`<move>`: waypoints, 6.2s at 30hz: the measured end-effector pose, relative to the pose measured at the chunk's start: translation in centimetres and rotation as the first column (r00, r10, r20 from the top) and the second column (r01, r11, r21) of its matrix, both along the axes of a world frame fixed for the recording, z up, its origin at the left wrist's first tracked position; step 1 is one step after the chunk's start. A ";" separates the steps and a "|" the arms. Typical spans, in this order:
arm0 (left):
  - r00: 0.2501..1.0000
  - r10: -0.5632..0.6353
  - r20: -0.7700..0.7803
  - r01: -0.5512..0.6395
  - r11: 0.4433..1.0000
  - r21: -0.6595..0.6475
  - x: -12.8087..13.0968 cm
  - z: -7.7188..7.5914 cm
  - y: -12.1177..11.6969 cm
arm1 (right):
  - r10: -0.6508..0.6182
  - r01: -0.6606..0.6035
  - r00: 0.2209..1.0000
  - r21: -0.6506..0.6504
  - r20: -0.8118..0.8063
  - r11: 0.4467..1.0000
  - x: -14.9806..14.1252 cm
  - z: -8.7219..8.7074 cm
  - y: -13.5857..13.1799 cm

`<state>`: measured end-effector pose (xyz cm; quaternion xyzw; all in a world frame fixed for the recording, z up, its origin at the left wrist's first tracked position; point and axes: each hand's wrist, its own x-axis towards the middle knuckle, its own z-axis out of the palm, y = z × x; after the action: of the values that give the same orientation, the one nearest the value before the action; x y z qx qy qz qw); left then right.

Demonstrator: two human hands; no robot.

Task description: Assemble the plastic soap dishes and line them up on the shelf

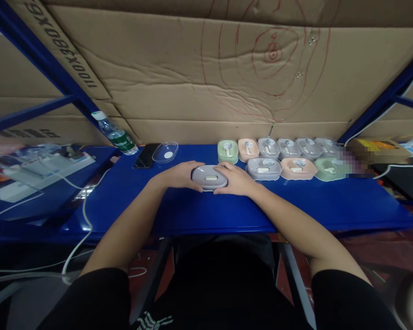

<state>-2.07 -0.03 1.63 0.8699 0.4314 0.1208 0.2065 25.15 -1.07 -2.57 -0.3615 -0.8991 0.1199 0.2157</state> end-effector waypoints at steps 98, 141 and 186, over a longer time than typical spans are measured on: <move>0.984 0.157 -0.085 -0.155 0.988 0.026 2.1 -2.8 -0.7 | 0.039 -0.069 0.984 -0.176 -0.173 0.982 2.2 -1.3 1.6; 0.987 0.153 -0.055 -0.155 0.988 -0.028 1.5 -3.2 0.0 | -0.025 -0.065 0.965 -0.331 -0.260 0.941 1.6 -1.7 0.6; 0.994 0.100 -0.050 -0.090 0.981 0.173 2.2 -3.1 0.1 | 0.029 -0.104 0.967 -0.290 -0.252 0.952 2.4 -1.0 1.4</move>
<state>0.15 0.09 -1.47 0.8659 0.4664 0.1414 0.1124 27.50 0.30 -3.61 -0.3419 -0.8486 0.3061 0.2634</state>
